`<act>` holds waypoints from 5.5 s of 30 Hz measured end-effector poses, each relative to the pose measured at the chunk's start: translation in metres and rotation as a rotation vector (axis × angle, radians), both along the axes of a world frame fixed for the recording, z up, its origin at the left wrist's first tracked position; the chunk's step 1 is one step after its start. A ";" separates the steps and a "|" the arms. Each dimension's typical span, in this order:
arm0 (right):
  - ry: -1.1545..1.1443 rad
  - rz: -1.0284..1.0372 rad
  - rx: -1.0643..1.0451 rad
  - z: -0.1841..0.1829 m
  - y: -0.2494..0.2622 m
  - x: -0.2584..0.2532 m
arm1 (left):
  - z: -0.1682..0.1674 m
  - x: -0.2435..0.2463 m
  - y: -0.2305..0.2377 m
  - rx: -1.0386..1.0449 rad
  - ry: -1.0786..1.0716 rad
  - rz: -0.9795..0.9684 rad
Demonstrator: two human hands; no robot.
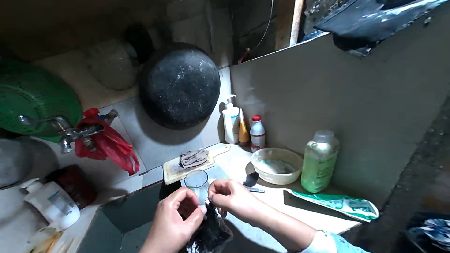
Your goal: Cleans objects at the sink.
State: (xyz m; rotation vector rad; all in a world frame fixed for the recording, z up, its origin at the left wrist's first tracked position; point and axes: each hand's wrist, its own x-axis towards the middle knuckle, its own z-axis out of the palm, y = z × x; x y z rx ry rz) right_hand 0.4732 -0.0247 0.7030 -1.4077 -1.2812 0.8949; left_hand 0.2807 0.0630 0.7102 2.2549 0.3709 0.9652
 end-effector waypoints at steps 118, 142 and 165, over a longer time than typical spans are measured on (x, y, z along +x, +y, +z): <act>-1.079 -0.338 0.725 -0.012 -0.013 -0.036 | -0.017 0.013 -0.004 -0.453 -0.069 0.023; -0.239 0.041 0.512 0.031 -0.008 -0.004 | 0.009 0.001 0.003 -0.208 -0.185 0.035; -0.702 0.252 -0.192 0.015 -0.016 0.010 | 0.030 0.002 0.000 -0.256 -0.141 -0.013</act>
